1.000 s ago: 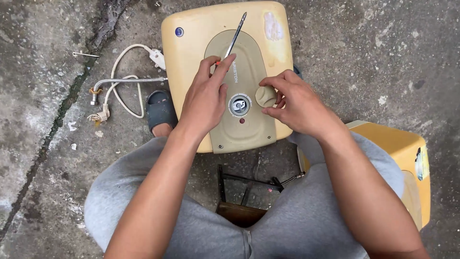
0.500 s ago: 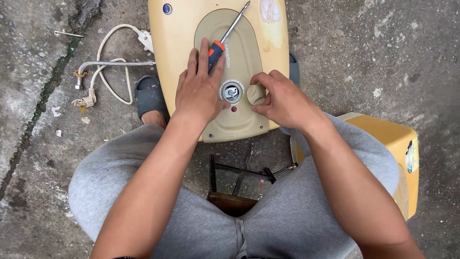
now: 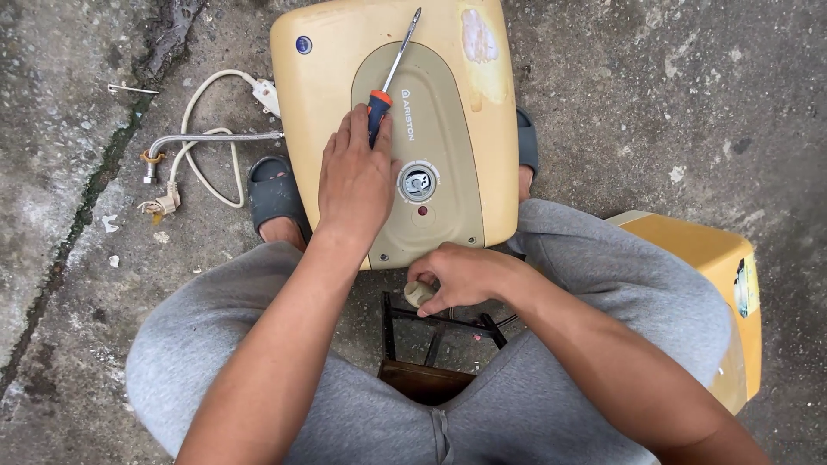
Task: Reassembling the internal components and external housing of water heater units using a screwdriver.
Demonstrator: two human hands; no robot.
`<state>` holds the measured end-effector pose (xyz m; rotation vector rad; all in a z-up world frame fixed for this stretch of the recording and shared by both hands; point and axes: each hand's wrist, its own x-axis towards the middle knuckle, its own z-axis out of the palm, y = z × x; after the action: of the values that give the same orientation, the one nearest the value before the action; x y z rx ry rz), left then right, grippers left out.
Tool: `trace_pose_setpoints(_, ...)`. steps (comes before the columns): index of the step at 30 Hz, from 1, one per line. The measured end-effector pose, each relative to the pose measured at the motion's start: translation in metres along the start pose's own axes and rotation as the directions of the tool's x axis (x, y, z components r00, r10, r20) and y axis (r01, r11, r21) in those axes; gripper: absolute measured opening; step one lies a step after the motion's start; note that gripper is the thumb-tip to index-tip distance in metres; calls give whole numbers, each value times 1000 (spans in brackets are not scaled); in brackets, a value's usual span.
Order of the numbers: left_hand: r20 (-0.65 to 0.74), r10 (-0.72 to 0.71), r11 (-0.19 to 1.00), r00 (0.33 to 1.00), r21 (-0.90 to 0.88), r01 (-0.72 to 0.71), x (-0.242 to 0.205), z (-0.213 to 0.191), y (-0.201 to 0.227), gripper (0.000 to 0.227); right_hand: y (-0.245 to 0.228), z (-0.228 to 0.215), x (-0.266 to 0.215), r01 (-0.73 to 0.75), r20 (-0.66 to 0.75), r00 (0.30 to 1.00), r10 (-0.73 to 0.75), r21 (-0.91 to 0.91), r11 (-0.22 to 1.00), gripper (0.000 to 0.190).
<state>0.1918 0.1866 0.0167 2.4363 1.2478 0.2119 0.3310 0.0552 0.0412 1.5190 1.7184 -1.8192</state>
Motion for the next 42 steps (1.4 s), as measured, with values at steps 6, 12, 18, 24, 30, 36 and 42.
trace_pose_setpoints(6,128,41,993,991,109,-55,-9,22,-8,94,-5,1,1,-18,-80,997,17,-6,1000,43)
trace_pose_setpoints(12,287,79,990,955,90,-109,-3,12,-22,138,-7,-2,2,-31,-87,996,24,-77,997,48)
trace_pose_setpoints(18,314,76,957,947,244,-157,-6,19,-17,155,-6,-4,2,-47,-43,998,48,23,999,53)
trace_pose_setpoints(24,312,-6,958,950,275,-84,-5,24,-14,157,-18,-7,-12,-4,-50,999,-2,-110,994,54)
trace_pose_setpoints(30,316,-18,969,949,240,-62,-5,21,-12,159,-37,-42,-35,15,-219,975,-44,-133,991,56)
trace_pose_setpoints(36,352,-47,974,935,225,-36,-3,18,-10,161,-19,-54,-34,-13,-572,789,-225,-381,924,56)
trace_pose_setpoints(42,344,-53,973,938,229,-28,-3,22,-7,162,-15,-41,-25,-183,-683,713,-157,-398,899,57)
